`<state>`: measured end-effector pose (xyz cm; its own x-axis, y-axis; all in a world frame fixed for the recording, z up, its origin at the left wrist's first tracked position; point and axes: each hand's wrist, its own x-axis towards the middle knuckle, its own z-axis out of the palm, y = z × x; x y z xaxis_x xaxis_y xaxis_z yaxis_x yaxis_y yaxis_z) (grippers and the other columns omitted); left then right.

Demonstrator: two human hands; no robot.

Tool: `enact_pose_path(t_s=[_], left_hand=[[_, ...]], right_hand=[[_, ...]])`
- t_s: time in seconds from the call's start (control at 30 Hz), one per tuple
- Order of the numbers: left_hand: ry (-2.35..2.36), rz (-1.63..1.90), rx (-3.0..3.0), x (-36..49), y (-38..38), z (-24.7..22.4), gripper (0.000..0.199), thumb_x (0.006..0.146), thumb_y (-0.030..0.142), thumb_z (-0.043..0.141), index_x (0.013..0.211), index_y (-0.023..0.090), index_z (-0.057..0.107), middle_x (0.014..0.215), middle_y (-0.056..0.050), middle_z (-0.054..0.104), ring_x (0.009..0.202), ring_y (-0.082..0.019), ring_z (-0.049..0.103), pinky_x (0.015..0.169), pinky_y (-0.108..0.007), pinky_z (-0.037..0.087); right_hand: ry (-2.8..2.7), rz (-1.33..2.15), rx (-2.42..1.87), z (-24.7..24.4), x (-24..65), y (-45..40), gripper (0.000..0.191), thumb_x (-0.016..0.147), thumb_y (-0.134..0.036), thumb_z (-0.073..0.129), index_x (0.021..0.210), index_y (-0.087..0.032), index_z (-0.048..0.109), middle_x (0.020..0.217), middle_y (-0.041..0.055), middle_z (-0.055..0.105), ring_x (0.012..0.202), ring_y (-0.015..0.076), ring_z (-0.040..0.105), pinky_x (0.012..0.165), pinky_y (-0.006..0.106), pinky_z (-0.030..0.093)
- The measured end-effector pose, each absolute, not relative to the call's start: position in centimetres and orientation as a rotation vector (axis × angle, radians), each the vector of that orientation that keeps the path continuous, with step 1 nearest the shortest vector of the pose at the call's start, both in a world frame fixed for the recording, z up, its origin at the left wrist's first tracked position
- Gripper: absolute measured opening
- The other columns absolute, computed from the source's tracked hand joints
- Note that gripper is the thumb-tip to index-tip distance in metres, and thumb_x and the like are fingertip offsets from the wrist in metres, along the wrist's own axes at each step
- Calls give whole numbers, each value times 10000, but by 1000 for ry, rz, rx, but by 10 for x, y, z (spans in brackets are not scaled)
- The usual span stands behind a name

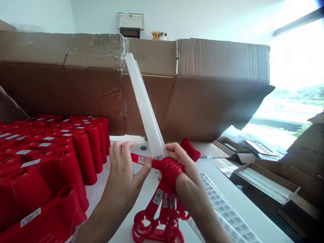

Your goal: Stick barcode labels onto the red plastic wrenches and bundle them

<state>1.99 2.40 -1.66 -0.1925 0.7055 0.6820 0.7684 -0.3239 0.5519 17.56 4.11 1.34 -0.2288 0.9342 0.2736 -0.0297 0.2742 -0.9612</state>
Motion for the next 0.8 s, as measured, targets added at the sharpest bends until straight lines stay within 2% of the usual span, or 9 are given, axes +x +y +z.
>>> enact_pose_path(t_s=[0.1, 0.23, 0.33, 0.43, 0.47, 0.53, 0.63, 0.7, 0.8], left_hand=[[-1755, -1604, -1944, 17, 23, -14, 411, 985, 591, 497, 1154, 217, 502, 1149, -102, 496, 1139, -312, 493, 993, -534, 441], [-1840, -1699, -2098, 10, 19, -3, 301, 1041, 513, 405, 1031, 241, 535, 1074, -60, 545, 1039, -260, 550, 893, -426, 462], [-2096, -1568, -2341, -3, 15, 7, 448, 1047, 569, 308, 926, 247, 594, 953, -45, 616, 917, -258, 591, 822, -403, 464], [-2251, -1585, -2525, -14, 16, 11, 467, 988, 658, 422, 1110, 260, 634, 1116, -64, 682, 1154, -299, 604, 984, -427, 468], [-2265, -1691, -2571, -16, 17, 10, 470, 966, 653, 492, 1205, 266, 611, 1215, -68, 676, 1242, -301, 582, 1035, -428, 463], [-2280, -1972, -2589, -13, 19, 9, 503, 940, 599, 593, 1310, 259, 571, 1325, -75, 654, 1292, -293, 581, 1067, -420, 480], [-2184, -2260, -2299, -2, 14, 12, 435, 944, 523, 618, 1258, 222, 632, 1255, -79, 696, 1226, -290, 634, 1032, -397, 527], [-1975, -2258, -2027, 2, 6, 18, 336, 950, 492, 606, 1131, 220, 683, 1162, -58, 713, 1198, -284, 638, 999, -359, 543], [-1845, -2129, -1824, -8, 0, 21, 242, 947, 470, 600, 1071, 262, 610, 1105, 1, 658, 1150, -255, 634, 964, -312, 534]], right_hand=[[-1503, 1163, -891, 15, 177, 43, 189, 899, -206, 550, 1078, -242, 599, 828, 0, 674, 567, 139, 533, 452, 230, 410], [-1533, 1149, -928, 19, 188, 53, 200, 873, -175, 532, 1055, -230, 595, 779, -6, 653, 574, 144, 541, 463, 229, 415], [-1666, 1079, -962, 20, 201, 62, 172, 896, -172, 506, 1036, -227, 589, 779, 1, 657, 599, 150, 555, 463, 225, 391], [-1980, 944, -967, 19, 209, 63, 240, 885, -117, 472, 1050, -239, 597, 765, -9, 656, 591, 142, 530, 461, 222, 349], [-2095, 919, -949, 19, 210, 63, 276, 867, -92, 466, 1052, -244, 603, 763, -13, 656, 596, 141, 531, 466, 221, 346], [-2284, 903, -905, 18, 208, 60, 339, 818, -45, 458, 1043, -248, 610, 749, -19, 649, 600, 140, 536, 469, 220, 342], [-2353, 816, -899, 16, 207, 59, 452, 743, 5, 440, 1073, -251, 614, 758, -21, 654, 599, 140, 537, 482, 229, 346], [-2266, 723, -910, 16, 214, 63, 492, 726, 16, 447, 1094, -251, 635, 812, -7, 683, 660, 155, 575, 526, 241, 380], [-2089, 644, -931, 20, 236, 74, 451, 741, 3, 452, 1040, -247, 679, 924, 13, 716, 768, 175, 619, 593, 262, 429]])
